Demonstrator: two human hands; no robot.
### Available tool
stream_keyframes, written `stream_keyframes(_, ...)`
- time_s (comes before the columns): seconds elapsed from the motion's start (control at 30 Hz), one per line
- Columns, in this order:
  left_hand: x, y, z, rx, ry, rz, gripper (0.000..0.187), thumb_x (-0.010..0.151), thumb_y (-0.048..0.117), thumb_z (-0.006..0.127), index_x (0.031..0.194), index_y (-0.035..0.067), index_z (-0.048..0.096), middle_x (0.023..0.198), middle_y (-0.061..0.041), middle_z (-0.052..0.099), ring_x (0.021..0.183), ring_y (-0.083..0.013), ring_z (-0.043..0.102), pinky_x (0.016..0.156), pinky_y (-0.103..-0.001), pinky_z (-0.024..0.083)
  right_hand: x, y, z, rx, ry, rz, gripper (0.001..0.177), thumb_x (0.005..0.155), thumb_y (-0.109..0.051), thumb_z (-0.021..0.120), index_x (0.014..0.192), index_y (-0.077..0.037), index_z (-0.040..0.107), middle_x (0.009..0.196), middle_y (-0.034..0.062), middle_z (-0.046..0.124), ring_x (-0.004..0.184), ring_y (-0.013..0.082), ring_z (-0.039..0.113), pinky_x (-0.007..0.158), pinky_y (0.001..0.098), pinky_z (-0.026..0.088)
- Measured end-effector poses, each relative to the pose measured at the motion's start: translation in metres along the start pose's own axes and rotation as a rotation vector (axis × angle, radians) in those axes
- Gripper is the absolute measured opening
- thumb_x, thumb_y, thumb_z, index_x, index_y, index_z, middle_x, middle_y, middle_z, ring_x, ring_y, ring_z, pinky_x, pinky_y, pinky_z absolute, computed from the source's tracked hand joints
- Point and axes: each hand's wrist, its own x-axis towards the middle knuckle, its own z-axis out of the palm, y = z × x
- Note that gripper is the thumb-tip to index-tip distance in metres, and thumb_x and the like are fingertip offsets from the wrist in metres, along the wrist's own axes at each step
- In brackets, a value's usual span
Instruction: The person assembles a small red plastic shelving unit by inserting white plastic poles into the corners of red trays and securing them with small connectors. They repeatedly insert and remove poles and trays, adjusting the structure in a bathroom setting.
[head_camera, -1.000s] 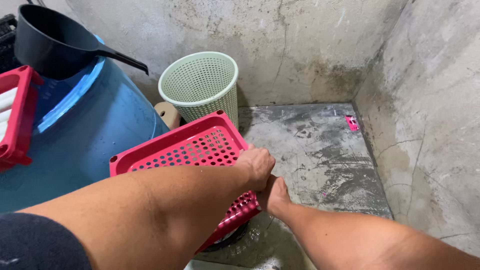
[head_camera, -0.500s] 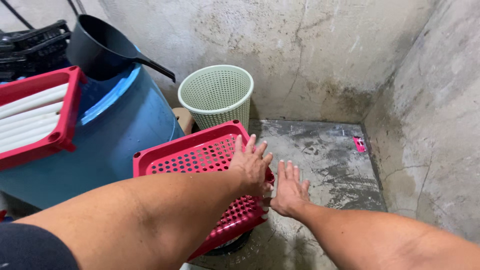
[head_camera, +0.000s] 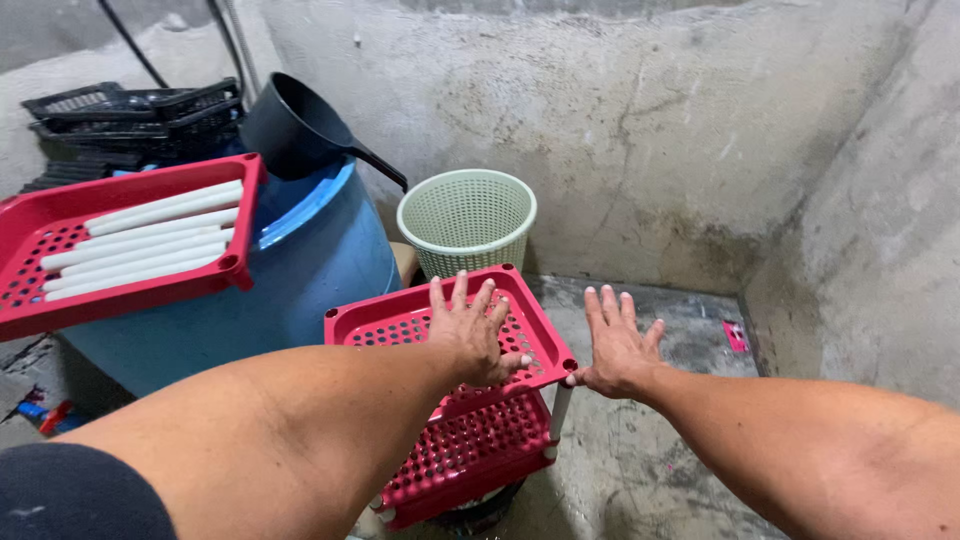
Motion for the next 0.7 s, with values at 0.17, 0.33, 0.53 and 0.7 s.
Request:
stream_keyframes(0.17,0.006,-0.022,-0.007,-0.054,-0.008,-0.080,0.100,0.090,0.080,0.039,0.165,0.020,0.013,0.173,-0.013,0.001,0.157,-0.0456,-0.005,0.120,-0.072,-0.003,0.033,-0.014,-0.022,-0.182,-0.132,-0.094,0.154,0.059,-0.046,0.101,0.165,-0.025,-0.008,0.175,0.0079,-0.013,0.161,0.0366,-0.006,0.119,0.0753,0.015)
stream_keyframes(0.33,0.025,-0.037,-0.006,-0.105,-0.067,-0.177,0.098,0.092,0.077,0.040,0.165,0.019,0.010,0.173,-0.012,-0.001,0.157,-0.0445,-0.006,0.120,-0.071,-0.003,0.079,-0.019,-0.030,-0.265,-0.301,-0.181,0.169,0.045,-0.047,0.105,0.165,-0.027,-0.012,0.175,0.0066,-0.014,0.160,0.0401,-0.009,0.120,0.0751,0.014)
stream_keyframes(0.53,0.059,-0.039,0.006,-0.154,-0.091,-0.227,0.095,0.093,0.075,0.040,0.165,0.019,0.011,0.173,-0.012,0.002,0.158,-0.0422,-0.004,0.121,-0.071,-0.001,0.130,-0.010,-0.014,-0.374,-0.502,-0.333,0.176,0.040,-0.058,0.102,0.165,-0.024,-0.017,0.173,0.0165,-0.016,0.158,0.0477,-0.004,0.125,0.0613,0.020)
stream_keyframes(0.7,0.104,-0.037,0.010,-0.269,-0.110,-0.268,0.090,0.096,0.070,0.041,0.165,0.017,0.016,0.173,-0.013,0.007,0.158,-0.0415,0.000,0.122,-0.069,0.003,0.166,-0.019,-0.021,-0.410,-0.494,-0.338,0.169,0.049,-0.056,0.098,0.164,-0.026,-0.021,0.173,0.0119,-0.020,0.159,0.0419,-0.002,0.124,0.0648,0.021)
